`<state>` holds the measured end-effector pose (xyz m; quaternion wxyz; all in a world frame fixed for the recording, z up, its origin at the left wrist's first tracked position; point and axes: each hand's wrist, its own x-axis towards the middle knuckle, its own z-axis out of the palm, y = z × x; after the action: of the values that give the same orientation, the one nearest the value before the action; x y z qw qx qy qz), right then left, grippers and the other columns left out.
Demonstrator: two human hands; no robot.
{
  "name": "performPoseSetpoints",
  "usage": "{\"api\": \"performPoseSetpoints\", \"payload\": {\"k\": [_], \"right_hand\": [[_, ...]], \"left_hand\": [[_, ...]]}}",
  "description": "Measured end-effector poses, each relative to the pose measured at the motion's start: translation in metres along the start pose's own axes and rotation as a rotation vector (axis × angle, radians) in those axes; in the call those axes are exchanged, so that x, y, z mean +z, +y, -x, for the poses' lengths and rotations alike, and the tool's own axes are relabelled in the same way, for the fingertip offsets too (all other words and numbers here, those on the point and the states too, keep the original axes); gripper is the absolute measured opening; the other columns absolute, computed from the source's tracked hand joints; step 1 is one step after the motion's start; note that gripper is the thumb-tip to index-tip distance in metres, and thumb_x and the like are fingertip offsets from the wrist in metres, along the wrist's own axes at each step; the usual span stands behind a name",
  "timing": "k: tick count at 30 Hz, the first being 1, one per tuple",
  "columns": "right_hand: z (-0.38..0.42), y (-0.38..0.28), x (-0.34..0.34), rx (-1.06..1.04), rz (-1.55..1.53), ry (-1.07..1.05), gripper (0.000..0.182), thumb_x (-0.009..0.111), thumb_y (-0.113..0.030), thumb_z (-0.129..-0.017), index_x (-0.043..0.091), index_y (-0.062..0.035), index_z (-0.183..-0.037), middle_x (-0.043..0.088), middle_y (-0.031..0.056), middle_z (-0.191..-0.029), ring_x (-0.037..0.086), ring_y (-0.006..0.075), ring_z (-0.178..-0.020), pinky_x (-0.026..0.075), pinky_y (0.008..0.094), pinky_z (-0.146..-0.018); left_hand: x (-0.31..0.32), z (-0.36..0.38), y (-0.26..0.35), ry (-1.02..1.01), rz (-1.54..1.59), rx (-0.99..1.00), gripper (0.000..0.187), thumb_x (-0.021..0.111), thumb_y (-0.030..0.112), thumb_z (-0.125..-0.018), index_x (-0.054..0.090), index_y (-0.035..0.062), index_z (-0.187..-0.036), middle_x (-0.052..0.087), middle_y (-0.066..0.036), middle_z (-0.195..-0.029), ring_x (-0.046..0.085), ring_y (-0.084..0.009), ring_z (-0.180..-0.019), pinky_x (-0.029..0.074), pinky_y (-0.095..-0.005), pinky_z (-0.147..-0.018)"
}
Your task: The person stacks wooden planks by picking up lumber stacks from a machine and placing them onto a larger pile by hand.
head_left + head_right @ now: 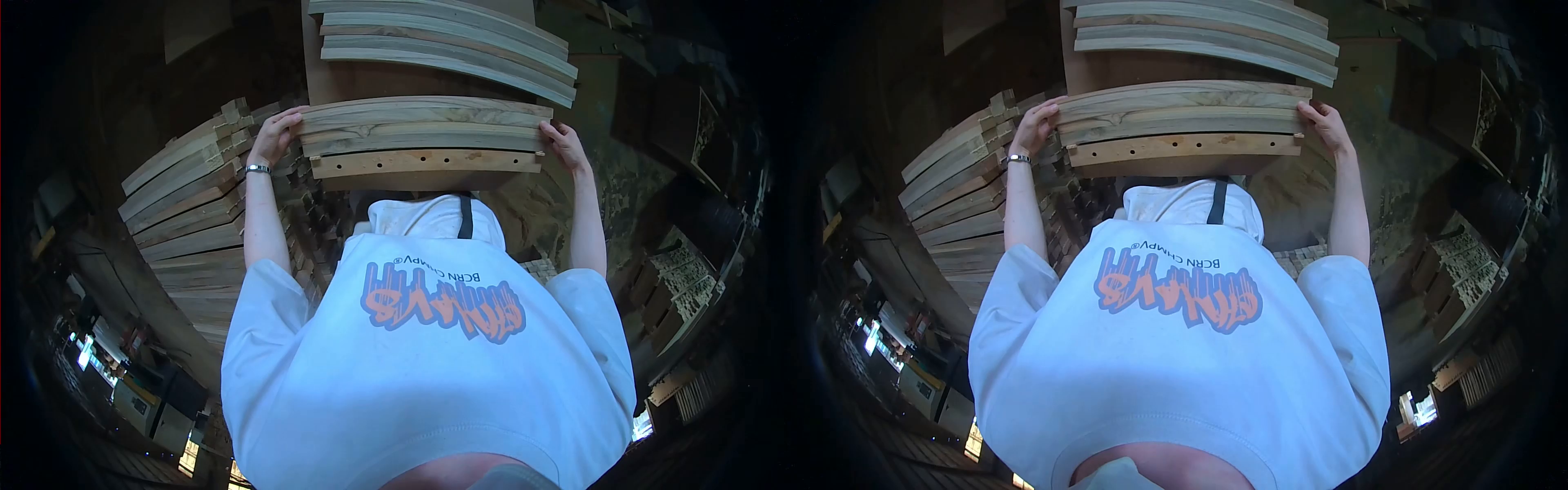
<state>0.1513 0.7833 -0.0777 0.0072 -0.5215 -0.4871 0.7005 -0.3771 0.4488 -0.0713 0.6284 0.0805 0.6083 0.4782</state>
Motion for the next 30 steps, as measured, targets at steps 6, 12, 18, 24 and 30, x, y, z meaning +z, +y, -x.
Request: {"api": "performPoseSetpoints", "payload": {"k": [6,12,18,24,30], "right_hand": [[0.001,-0.013,-0.008,0.035,-0.139,-0.058,0.049,0.066,-0.036,-0.092,0.059,-0.0002,-0.125,0.064,0.0064,-0.116,0.059,0.0151,-0.107,0.044,0.0312,-0.096],[-0.028,-0.039,-0.012,-0.148,-0.229,0.142,0.051,0.066,-0.037,-0.092,0.058,0.0015,-0.124,0.064,0.0091,-0.114,0.061,0.0156,-0.104,0.046,0.0294,-0.093],[-0.047,-0.064,0.002,0.018,-0.013,0.111,0.042,0.069,-0.034,-0.091,0.062,-0.0002,-0.115,0.064,0.0036,-0.107,0.058,0.0087,-0.096,0.046,0.0236,-0.081],[-0.026,-0.045,0.000,0.046,0.027,0.083,0.038,0.069,-0.029,-0.091,0.061,0.0004,-0.114,0.063,0.0022,-0.107,0.057,0.0083,-0.098,0.045,0.0230,-0.085],[-0.031,-0.024,-0.007,-0.016,-0.135,0.071,0.051,0.075,-0.038,-0.085,0.063,-0.0026,-0.120,0.062,-0.0003,-0.110,0.053,0.0076,-0.101,0.038,0.0233,-0.085]], "left_hand": [[0.000,-0.004,-0.003,0.057,0.033,-0.089,0.045,0.062,0.034,-0.086,0.064,-0.0013,-0.114,0.064,-0.006,-0.112,0.058,-0.0162,-0.106,0.044,-0.0304,-0.095],[-0.003,-0.038,0.019,0.122,0.059,0.010,0.040,0.060,0.033,-0.094,0.065,-0.0006,-0.115,0.066,-0.008,-0.111,0.062,-0.0192,-0.104,0.048,-0.0344,-0.096],[0.022,-0.055,0.044,0.341,0.055,0.224,0.036,0.069,0.023,-0.091,0.065,-0.0030,-0.115,0.067,-0.010,-0.111,0.063,-0.0175,-0.104,0.051,-0.0338,-0.096],[0.016,-0.020,0.001,0.309,0.098,0.181,0.034,0.067,0.015,-0.091,0.062,-0.0030,-0.120,0.067,-0.008,-0.111,0.063,-0.0160,-0.104,0.050,-0.0301,-0.090],[0.019,-0.016,0.007,0.182,0.158,0.120,0.039,0.064,0.021,-0.092,0.059,-0.0016,-0.123,0.064,-0.006,-0.114,0.059,-0.0142,-0.106,0.048,-0.0290,-0.091]]}}
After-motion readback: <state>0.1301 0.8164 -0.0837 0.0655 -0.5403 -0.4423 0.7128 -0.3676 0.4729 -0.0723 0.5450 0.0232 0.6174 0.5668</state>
